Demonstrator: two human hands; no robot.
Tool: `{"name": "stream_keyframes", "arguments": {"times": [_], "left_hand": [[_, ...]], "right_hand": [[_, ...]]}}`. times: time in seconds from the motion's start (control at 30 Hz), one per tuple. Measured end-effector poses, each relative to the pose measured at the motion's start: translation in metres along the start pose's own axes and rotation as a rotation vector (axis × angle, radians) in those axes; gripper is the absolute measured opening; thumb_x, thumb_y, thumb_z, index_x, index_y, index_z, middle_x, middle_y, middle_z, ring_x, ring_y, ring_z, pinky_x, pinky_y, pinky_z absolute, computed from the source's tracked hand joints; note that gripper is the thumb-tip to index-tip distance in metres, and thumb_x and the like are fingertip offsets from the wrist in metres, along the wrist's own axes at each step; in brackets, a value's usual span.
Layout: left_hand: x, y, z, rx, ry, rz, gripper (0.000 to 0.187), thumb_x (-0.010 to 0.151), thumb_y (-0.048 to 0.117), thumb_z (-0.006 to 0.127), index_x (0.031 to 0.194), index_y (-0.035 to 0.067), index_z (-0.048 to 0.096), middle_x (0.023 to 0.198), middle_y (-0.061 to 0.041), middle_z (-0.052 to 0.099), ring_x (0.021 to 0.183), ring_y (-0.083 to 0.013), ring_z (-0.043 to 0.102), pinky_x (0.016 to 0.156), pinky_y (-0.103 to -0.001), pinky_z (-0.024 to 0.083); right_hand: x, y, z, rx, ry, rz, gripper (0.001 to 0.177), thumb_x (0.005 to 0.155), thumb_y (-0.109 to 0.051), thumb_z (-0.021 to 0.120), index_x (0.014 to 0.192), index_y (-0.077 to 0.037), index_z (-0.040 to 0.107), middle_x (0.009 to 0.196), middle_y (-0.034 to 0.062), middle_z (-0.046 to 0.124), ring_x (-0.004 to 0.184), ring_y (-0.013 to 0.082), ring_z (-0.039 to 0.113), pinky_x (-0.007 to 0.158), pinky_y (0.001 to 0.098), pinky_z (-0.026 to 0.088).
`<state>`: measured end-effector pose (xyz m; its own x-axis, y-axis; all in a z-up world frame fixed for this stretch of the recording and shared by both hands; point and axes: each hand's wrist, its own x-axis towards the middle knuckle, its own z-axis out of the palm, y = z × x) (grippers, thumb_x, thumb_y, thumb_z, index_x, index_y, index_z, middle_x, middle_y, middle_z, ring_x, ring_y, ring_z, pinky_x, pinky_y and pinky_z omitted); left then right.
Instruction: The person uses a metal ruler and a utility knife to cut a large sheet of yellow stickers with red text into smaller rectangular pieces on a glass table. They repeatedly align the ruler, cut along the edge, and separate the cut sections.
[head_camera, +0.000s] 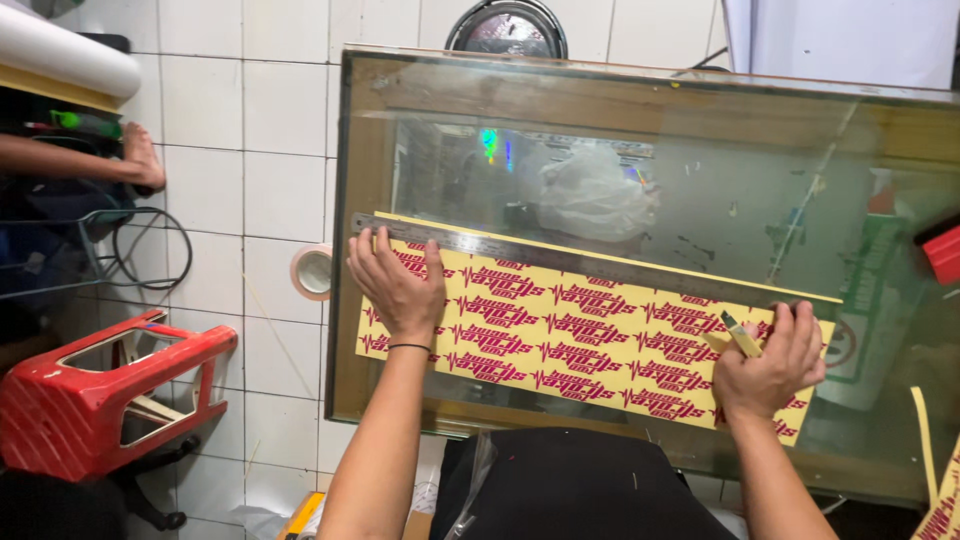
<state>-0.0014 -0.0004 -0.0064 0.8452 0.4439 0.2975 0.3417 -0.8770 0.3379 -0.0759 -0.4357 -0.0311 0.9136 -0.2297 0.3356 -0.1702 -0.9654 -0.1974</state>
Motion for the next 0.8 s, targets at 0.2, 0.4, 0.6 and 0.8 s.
{"name": "stream_keyframes", "arguments": {"times": [0.2,0.4,0.6,0.8], "left_hand": [[-0.0004,0.0002,0.0006,-0.018,-0.028,-0.031,0.064,0.097,0.051,0.059,0.134,-0.001,0.051,0.144,-0.023,0.048,0.143,-0.0447,0.037,0.122,-0.059,0.027],[0.0002,0.0006,0.0012,0.039,-0.042,-0.024,0.072,0.094,0.058,0.061,0.137,0.001,0.050,0.146,-0.022,0.048,0.144,-0.0439,0.038,0.122,-0.057,0.026],[0.0017,0.0016,-0.0012,0.090,-0.077,-0.018,0.077,0.097,0.065,0.052,0.142,0.003,0.048,0.150,-0.020,0.046,0.145,-0.0434,0.037,0.122,-0.058,0.027],[0.0011,0.0004,0.0001,0.078,-0.067,-0.009,0.076,0.096,0.064,0.054,0.141,0.003,0.048,0.150,-0.020,0.046,0.145,-0.0434,0.037,0.122,-0.058,0.026]], "right_hand": [[-0.0004,0.0019,0.0012,-0.013,0.007,-0.017,0.043,0.098,-0.014,0.063,0.135,0.008,0.069,0.149,0.0261,0.062,0.137,0.0444,0.053,0.100,0.0581,0.034],[-0.0012,0.0024,0.0013,0.011,-0.009,0.009,0.043,0.099,-0.014,0.062,0.136,0.007,0.068,0.151,0.0257,0.060,0.138,0.0450,0.050,0.102,0.0612,0.032],[-0.0013,0.0022,0.0025,0.002,0.009,-0.006,0.044,0.098,-0.014,0.063,0.135,0.008,0.069,0.149,0.0262,0.061,0.137,0.0448,0.052,0.102,0.0597,0.033],[-0.0019,0.0031,0.0030,-0.026,0.005,-0.002,0.045,0.097,-0.015,0.063,0.136,0.007,0.070,0.150,0.0246,0.061,0.138,0.0433,0.053,0.102,0.0582,0.034]]}}
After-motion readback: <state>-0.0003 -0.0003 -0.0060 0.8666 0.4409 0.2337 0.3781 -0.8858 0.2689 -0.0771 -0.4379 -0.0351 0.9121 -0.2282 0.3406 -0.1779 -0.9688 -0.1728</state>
